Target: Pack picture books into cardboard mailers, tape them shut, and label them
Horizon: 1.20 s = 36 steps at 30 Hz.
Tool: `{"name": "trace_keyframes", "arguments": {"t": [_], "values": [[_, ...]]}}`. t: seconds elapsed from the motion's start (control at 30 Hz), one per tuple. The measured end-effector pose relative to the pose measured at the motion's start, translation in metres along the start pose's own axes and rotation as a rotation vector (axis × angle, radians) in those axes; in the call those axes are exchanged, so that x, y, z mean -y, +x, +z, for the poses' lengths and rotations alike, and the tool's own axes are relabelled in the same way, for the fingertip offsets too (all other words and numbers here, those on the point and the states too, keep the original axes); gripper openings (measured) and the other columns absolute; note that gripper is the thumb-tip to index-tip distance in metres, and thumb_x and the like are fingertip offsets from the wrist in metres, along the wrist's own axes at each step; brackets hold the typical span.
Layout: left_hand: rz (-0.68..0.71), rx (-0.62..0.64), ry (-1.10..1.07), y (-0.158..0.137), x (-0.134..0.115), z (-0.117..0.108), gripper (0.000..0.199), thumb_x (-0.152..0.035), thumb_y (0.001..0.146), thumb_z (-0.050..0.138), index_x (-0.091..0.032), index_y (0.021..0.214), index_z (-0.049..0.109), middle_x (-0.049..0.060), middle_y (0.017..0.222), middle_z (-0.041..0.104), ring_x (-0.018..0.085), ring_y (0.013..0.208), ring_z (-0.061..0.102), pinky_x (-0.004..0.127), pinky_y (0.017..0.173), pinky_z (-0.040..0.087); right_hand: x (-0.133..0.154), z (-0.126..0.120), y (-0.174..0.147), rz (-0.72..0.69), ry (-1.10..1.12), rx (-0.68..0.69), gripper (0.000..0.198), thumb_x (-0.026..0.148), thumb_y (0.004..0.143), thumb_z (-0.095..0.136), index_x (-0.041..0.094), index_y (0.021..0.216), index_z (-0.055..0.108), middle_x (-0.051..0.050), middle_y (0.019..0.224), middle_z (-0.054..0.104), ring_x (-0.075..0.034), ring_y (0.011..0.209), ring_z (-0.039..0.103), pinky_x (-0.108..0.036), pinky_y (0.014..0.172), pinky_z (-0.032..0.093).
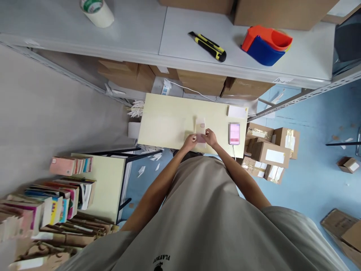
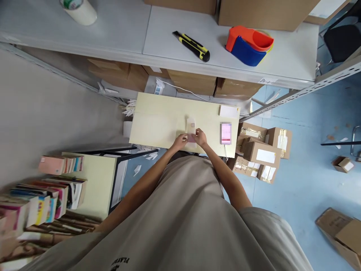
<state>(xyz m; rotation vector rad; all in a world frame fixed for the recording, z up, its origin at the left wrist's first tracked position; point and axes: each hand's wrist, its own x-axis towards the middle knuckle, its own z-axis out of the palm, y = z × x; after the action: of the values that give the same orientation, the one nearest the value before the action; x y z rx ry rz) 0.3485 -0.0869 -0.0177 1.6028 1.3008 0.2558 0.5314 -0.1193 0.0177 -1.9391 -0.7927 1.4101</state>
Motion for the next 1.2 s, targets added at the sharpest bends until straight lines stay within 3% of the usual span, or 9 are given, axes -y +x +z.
{"name": "trace_keyframes", "arguments": {"t": [0.07,0.17,0.3,0.4,0.7,0.83,0.9,1.03,1.2], "values": [[-0.076,-0.161,-0.084,-0.006,-0.010,-0.018,0.063,-0.028,0.099,0.083,-0.007,0.157,0.067,0.034,0.161,0.067,0.040,0.138,0.078,0.052,0.112,0.068,0.018,-0.009,-0.011,-0.075,0.087,0.059,0.056,0.066,0.078,0.094,0.030,0.091,0.053,0.005,0.078,0.072,-0.018,0.073,0.061,-0.031,0.070,0.051],[-0.158,-0.387,-0.433,-0.022,-0.032,-0.052,0.091,-0.046,0.092,0.098,-0.019,0.169,0.058,0.029,0.177,0.058,0.039,0.155,0.069,0.052,0.125,0.062,0.050,-0.029,-0.037,-0.244,0.299,0.176,0.064,0.075,0.076,0.098,0.029,0.098,0.059,0.006,0.076,0.072,-0.017,0.068,0.060,-0.031,0.066,0.049],[-0.052,-0.143,-0.902,-0.056,-0.075,-0.096,0.084,-0.081,0.085,0.096,-0.019,0.140,0.080,0.020,0.149,0.082,0.042,0.148,0.076,0.053,0.121,0.065,0.089,-0.054,-0.079,-0.376,0.445,0.242,0.061,0.072,0.083,0.102,0.029,0.114,0.070,0.002,0.089,0.082,-0.021,0.081,0.074,-0.035,0.078,0.062],[0.048,0.005,-1.013,-0.081,-0.109,-0.116,0.078,-0.083,0.079,0.100,-0.017,0.119,0.088,0.018,0.125,0.090,0.044,0.136,0.082,0.052,0.113,0.068,0.106,-0.063,-0.100,-0.410,0.469,0.257,0.060,0.068,0.084,0.104,0.029,0.118,0.073,0.000,0.098,0.087,-0.024,0.091,0.081,-0.038,0.087,0.067],[0.075,-0.151,-0.723,-0.093,-0.146,-0.111,0.063,-0.078,0.076,0.103,-0.018,0.091,0.087,0.004,0.090,0.085,0.023,0.086,0.075,0.031,0.080,0.058,0.091,-0.059,-0.098,-0.331,0.423,0.201,0.068,0.079,0.079,0.103,0.029,0.111,0.071,-0.003,0.097,0.087,-0.025,0.089,0.082,-0.040,0.084,0.070],[0.165,-0.308,-0.422,-0.093,-0.143,-0.106,0.051,-0.068,0.094,0.088,-0.021,0.075,0.078,-0.001,0.068,0.068,0.017,0.068,0.061,0.028,0.068,0.046,0.083,-0.048,-0.096,-0.360,0.355,-0.113,0.072,0.085,0.079,0.098,0.028,0.116,0.074,-0.014,0.133,0.087,-0.032,0.126,0.082,-0.047,0.109,0.070],[0.209,-0.381,-0.228,-0.092,-0.143,-0.100,0.039,-0.055,0.100,0.084,-0.023,0.078,0.080,-0.002,0.064,0.064,0.017,0.064,0.060,0.029,0.068,0.044,0.085,-0.036,-0.102,-0.389,0.357,-0.142,0.076,0.090,0.082,0.093,0.028,0.123,0.078,-0.016,0.148,0.083,-0.035,0.142,0.078,-0.051,0.120,0.067],[0.279,-0.340,-0.031,-0.095,-0.148,-0.079,0.021,-0.035,0.102,0.080,-0.029,0.118,0.092,0.009,0.106,0.090,0.032,0.101,0.084,0.038,0.092,0.062,0.095,-0.011,-0.118,-0.404,0.409,0.004,0.083,0.093,0.078,0.094,0.027,0.127,0.082,-0.013,0.142,0.084,-0.036,0.138,0.078,-0.049,0.117,0.069],[0.380,-0.112,-0.021,-0.106,-0.154,-0.061,0.063,-0.025,0.095,0.082,-0.026,0.157,0.078,0.012,0.169,0.074,0.042,0.160,0.068,0.055,0.131,0.060,0.096,-0.022,-0.121,-0.431,0.328,-0.106,0.073,0.096,0.094,0.077,0.024,0.087,0.074,-0.002,0.082,0.069,-0.024,0.089,0.069,-0.037,0.082,0.064]]}}
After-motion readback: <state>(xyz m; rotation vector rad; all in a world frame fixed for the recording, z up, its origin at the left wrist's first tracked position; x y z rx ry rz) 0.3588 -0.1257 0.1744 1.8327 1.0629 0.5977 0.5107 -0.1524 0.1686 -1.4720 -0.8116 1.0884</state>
